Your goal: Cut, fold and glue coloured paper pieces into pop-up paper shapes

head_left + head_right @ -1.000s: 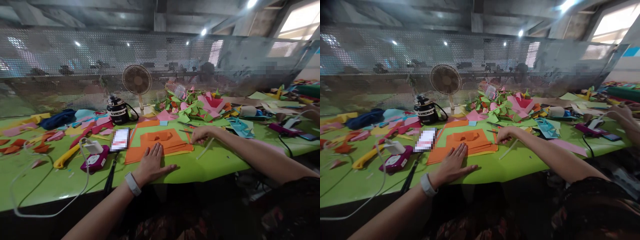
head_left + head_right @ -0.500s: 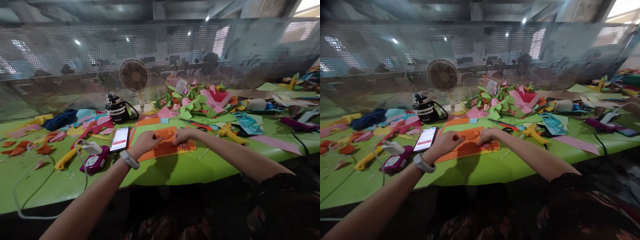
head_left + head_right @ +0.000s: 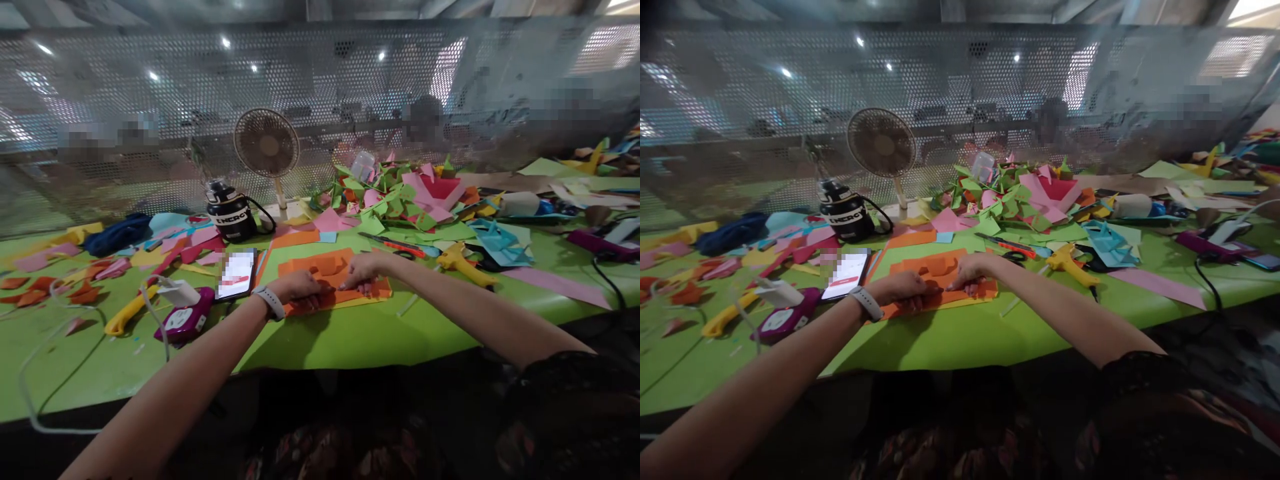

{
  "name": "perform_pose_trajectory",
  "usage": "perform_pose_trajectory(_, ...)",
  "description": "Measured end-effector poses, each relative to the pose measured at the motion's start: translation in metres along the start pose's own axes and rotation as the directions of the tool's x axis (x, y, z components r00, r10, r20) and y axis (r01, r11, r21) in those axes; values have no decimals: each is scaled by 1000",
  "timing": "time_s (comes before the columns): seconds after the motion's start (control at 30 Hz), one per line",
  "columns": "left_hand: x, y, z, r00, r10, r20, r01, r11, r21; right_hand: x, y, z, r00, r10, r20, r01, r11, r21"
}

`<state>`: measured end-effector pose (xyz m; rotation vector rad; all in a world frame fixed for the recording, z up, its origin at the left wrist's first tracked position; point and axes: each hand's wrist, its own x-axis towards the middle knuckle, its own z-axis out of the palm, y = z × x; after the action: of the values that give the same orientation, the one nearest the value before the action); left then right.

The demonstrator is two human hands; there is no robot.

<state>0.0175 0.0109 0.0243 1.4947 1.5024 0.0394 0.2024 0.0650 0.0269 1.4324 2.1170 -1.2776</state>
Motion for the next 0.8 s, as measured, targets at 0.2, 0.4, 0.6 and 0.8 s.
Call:
perform_pose_trajectory(0.2, -16, -26, -13, 999, -39, -31, 38, 999, -19, -5, -2, 0, 1000, 31, -7, -31, 999, -11)
perform_pose_trajectory(0.4, -29, -56, -27, 994, -92, -51, 90, 995, -43, -23, 13, -8, 993, 109, -48, -111, 993, -42)
perform_pose_trajectory(0.6, -37, -68, -33, 993, -102, -60, 102, 995, -10, -39, 41, -14, 981, 170, -89, -174, 984, -45)
perform_pose_trajectory(0.8, -40, -74, -33, 990, -92, -108, 92, 996, -7, -48, 50, -10, 975, 179, -131, -179, 984, 17)
